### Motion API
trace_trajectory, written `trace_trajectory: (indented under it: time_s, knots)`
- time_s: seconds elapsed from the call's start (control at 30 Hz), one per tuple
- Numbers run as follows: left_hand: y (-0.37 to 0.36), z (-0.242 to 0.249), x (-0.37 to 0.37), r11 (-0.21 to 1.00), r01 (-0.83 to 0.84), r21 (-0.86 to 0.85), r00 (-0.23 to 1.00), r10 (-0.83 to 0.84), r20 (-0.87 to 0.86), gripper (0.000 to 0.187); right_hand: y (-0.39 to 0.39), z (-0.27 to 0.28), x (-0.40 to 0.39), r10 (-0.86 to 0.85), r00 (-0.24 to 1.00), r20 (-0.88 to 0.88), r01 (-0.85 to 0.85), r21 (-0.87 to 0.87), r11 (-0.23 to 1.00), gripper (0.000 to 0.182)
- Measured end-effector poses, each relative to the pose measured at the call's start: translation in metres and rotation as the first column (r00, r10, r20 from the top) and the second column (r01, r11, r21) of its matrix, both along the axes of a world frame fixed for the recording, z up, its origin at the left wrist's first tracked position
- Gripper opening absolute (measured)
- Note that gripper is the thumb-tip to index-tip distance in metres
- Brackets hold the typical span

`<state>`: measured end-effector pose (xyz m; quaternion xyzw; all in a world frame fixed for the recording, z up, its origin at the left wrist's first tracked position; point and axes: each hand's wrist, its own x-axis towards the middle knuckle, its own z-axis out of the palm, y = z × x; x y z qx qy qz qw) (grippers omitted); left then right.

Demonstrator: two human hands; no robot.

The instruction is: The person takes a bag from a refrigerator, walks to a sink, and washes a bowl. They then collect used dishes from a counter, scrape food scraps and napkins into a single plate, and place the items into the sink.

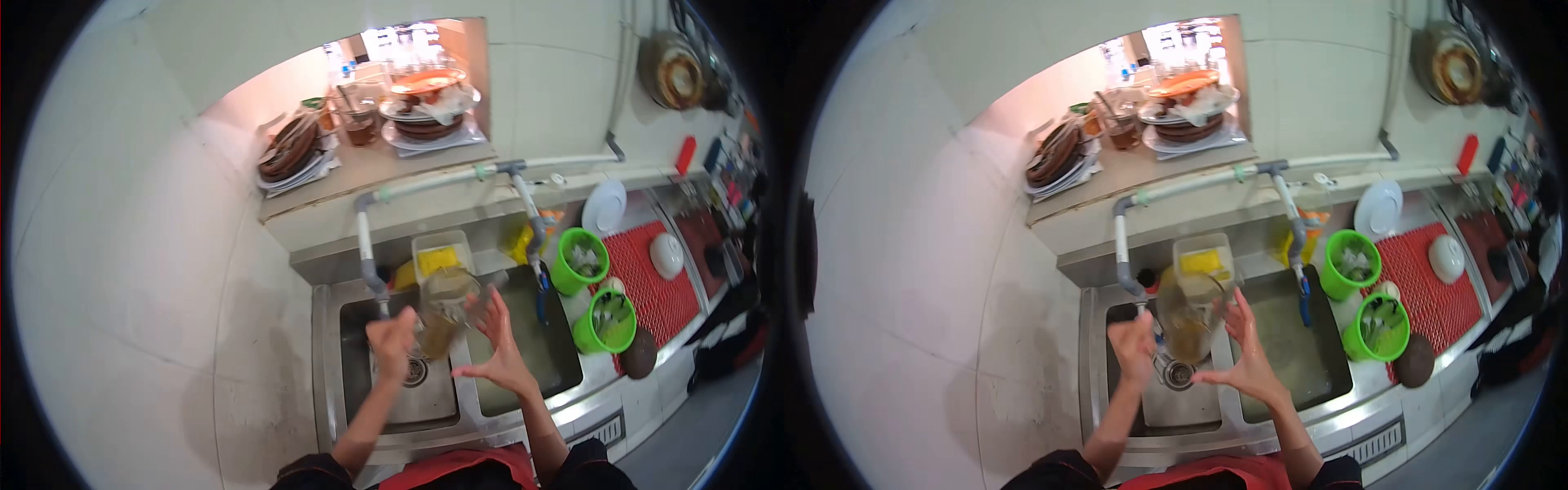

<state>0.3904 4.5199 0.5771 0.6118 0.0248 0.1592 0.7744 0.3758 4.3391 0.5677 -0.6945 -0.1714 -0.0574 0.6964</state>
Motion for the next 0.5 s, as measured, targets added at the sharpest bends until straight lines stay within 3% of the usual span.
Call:
trace_trajectory:
  time_s: [0.07,0.13,0.2,0.27,0.3,0.37,0.4,0.43,0.47,0.5]
  knots:
    - [-0.035,-0.016,-0.033,0.98,0.132,-0.15,0.988,-0.142,-0.058,0.047,-0.012,-0.01,-0.025,-0.083,0.996,-0.039,0.085,0.059,0.995,0.113]
    - [-0.075,-0.011,-0.061,0.942,0.332,-0.052,0.943,-0.333,-0.011,0.046,-0.039,-0.011,-0.049,-0.144,0.98,-0.14,0.166,0.158,0.973,0.108]
    - [-0.097,0.011,-0.056,0.704,0.682,0.2,0.731,-0.662,-0.162,0.035,-0.082,-0.005,-0.071,-0.301,0.944,-0.135,0.317,0.127,0.94,0.104]
    - [-0.125,0.021,-0.022,0.71,0.577,0.404,0.711,-0.68,0.179,0.027,-0.138,0.005,-0.088,-0.42,0.9,-0.115,0.422,-0.003,0.906,0.102]
    - [-0.119,0.038,0.008,0.695,0.477,0.538,0.74,-0.648,0.181,0.025,-0.162,0.02,-0.095,-0.517,0.851,-0.098,0.515,-0.041,0.856,0.102]
    - [-0.092,0.046,0.087,0.883,0.098,0.459,0.832,-0.325,0.449,0.02,-0.231,0.028,-0.106,-0.633,0.775,0.007,0.632,-0.059,0.773,0.101]
    - [-0.072,0.063,0.122,0.783,-0.212,0.585,0.889,-0.094,0.448,0.018,-0.266,0.032,-0.108,-0.694,0.713,0.102,0.701,-0.072,0.71,0.099]
    - [-0.049,0.059,0.174,0.746,-0.407,0.527,0.822,0.047,0.568,0.019,-0.312,0.028,-0.113,-0.713,0.691,0.119,0.722,-0.087,0.686,0.098]
    - [-0.016,0.055,0.227,0.63,-0.518,0.579,0.789,0.091,0.607,0.023,-0.342,0.035,-0.115,-0.766,0.631,0.124,0.776,-0.107,0.622,0.095]
    - [0.007,0.056,0.272,0.651,-0.503,0.569,0.843,0.226,0.488,0.029,-0.379,0.03,-0.111,-0.774,0.615,0.154,0.788,-0.064,0.613,0.093]
